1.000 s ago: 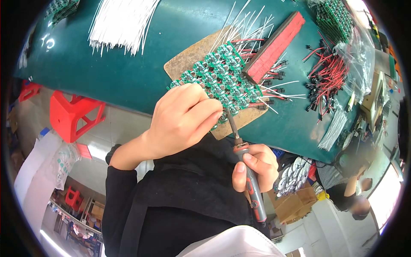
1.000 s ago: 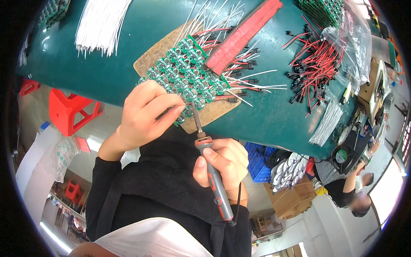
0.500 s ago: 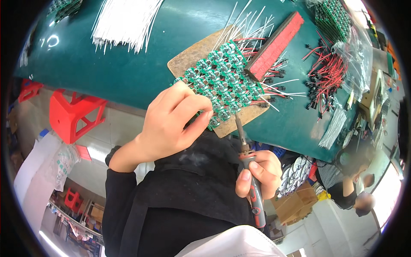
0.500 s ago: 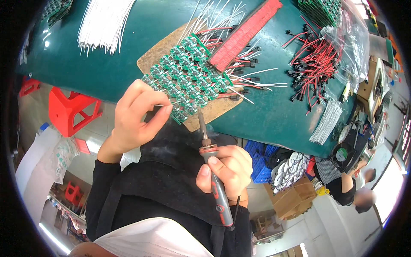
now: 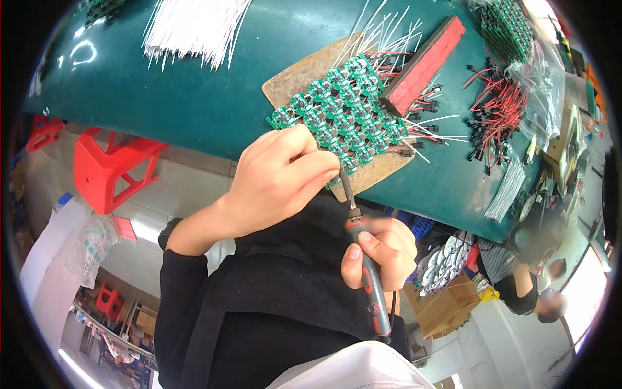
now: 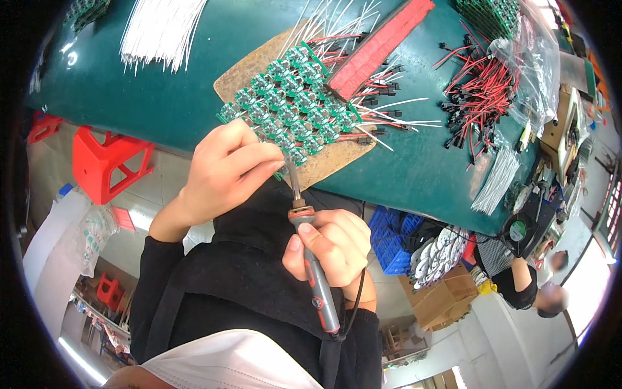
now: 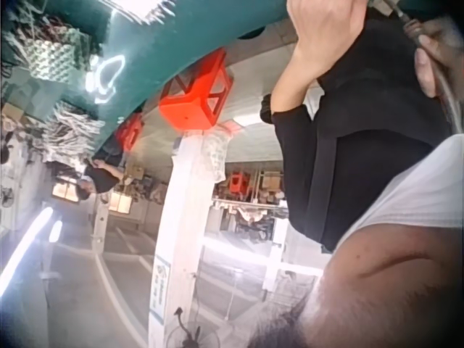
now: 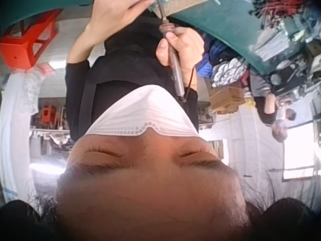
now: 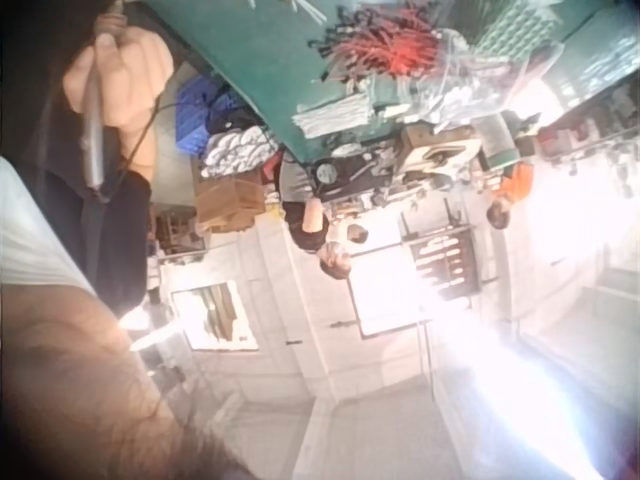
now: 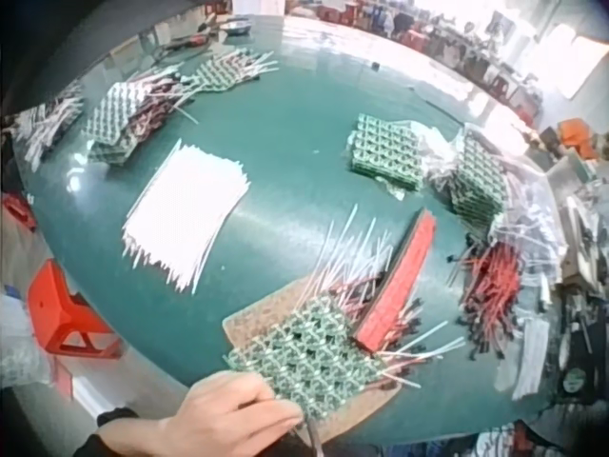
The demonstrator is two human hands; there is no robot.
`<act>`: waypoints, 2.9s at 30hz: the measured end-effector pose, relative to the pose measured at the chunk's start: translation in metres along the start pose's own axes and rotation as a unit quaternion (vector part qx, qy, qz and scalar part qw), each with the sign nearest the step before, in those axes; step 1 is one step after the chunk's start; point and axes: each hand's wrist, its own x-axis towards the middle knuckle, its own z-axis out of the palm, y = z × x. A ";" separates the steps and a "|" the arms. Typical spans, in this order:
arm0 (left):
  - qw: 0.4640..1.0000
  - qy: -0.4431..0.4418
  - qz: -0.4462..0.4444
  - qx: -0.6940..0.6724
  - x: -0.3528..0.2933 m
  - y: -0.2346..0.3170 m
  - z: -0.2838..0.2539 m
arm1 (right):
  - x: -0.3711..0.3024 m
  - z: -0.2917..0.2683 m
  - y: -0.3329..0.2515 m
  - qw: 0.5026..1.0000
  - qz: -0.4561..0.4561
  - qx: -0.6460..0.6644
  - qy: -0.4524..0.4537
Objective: Soldering wires to a grid of electronic components and assembling additional wiring on a PCB.
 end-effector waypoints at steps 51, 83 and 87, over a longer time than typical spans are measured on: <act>0.993 0.078 -0.082 0.032 -0.030 0.005 0.001 | 0.030 -0.023 0.039 0.966 0.092 0.221 -0.096; 0.995 0.054 -0.017 0.080 0.016 0.013 0.015 | 0.048 -0.046 0.069 0.964 0.102 0.233 -0.080; 0.996 0.027 -0.061 0.065 0.019 0.020 0.007 | 0.053 -0.048 0.068 0.967 0.090 0.222 -0.087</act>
